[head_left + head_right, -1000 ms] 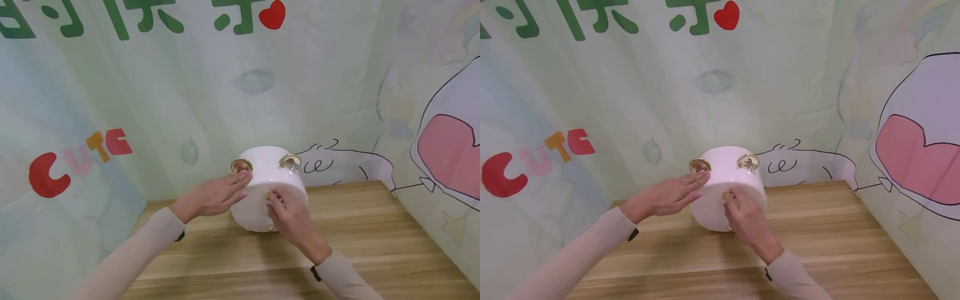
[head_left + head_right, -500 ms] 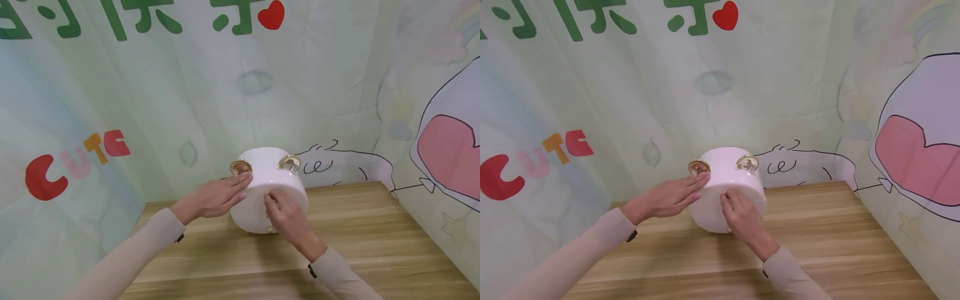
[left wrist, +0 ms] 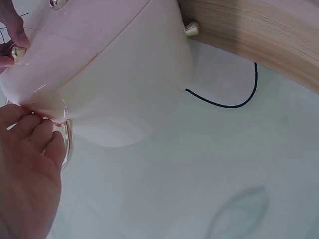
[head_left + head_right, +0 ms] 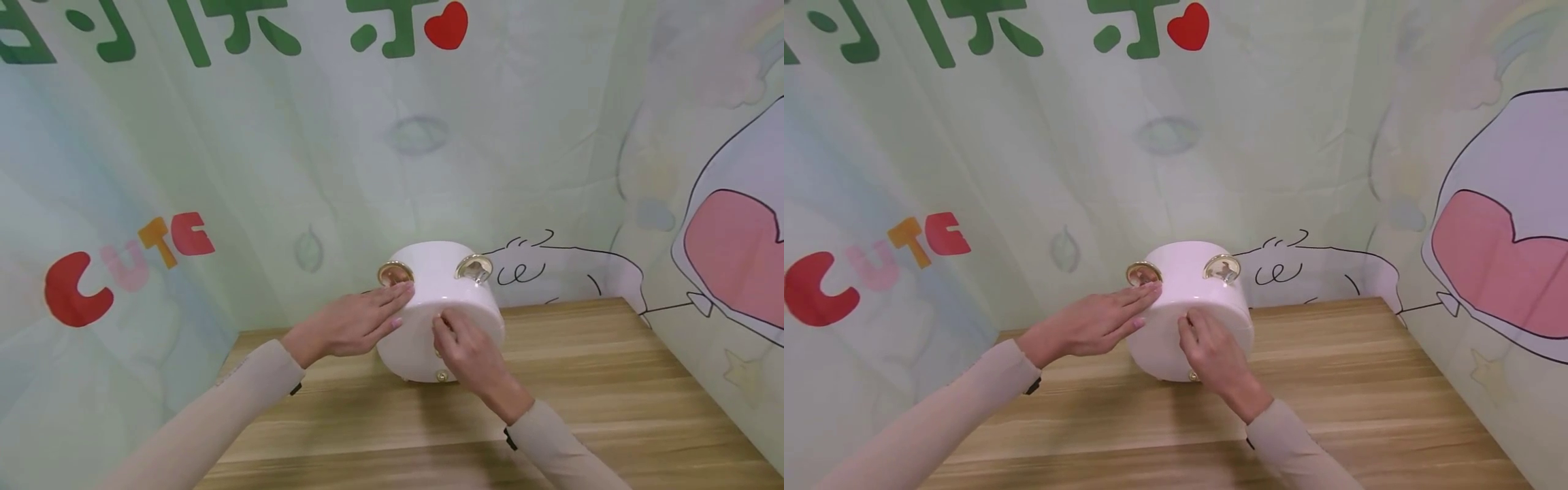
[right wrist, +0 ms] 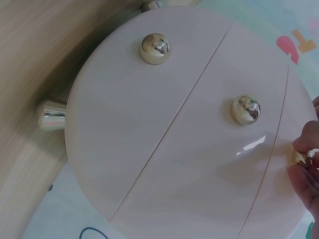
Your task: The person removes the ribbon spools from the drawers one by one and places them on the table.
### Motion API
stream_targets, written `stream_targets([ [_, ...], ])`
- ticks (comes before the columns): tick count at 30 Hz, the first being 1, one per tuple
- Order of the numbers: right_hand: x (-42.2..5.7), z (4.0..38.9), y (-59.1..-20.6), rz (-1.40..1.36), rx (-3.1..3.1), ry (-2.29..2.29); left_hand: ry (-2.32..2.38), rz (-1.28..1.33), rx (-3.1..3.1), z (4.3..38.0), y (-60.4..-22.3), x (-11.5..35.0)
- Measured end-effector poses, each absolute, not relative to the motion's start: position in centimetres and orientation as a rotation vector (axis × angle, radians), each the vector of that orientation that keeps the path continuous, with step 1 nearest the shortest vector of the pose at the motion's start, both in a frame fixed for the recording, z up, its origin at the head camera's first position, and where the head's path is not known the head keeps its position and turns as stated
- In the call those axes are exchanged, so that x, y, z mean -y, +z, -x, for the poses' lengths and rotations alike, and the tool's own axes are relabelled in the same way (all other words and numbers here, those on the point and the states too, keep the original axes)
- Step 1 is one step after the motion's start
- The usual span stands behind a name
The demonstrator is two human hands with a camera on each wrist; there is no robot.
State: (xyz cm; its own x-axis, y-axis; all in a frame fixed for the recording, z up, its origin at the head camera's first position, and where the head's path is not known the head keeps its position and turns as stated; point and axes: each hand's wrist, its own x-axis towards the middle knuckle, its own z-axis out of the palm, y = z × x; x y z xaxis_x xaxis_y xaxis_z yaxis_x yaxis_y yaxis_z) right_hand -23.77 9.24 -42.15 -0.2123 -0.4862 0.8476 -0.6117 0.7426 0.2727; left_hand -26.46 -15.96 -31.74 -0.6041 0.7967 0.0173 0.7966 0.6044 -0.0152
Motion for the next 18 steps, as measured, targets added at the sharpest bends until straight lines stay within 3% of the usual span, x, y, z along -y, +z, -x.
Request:
stream_targets([
  [18,-9.4,22.2,-41.9,-0.855,1.812,0.131,-0.003,1.355,2.804,26.4,-32.0,15.9],
])
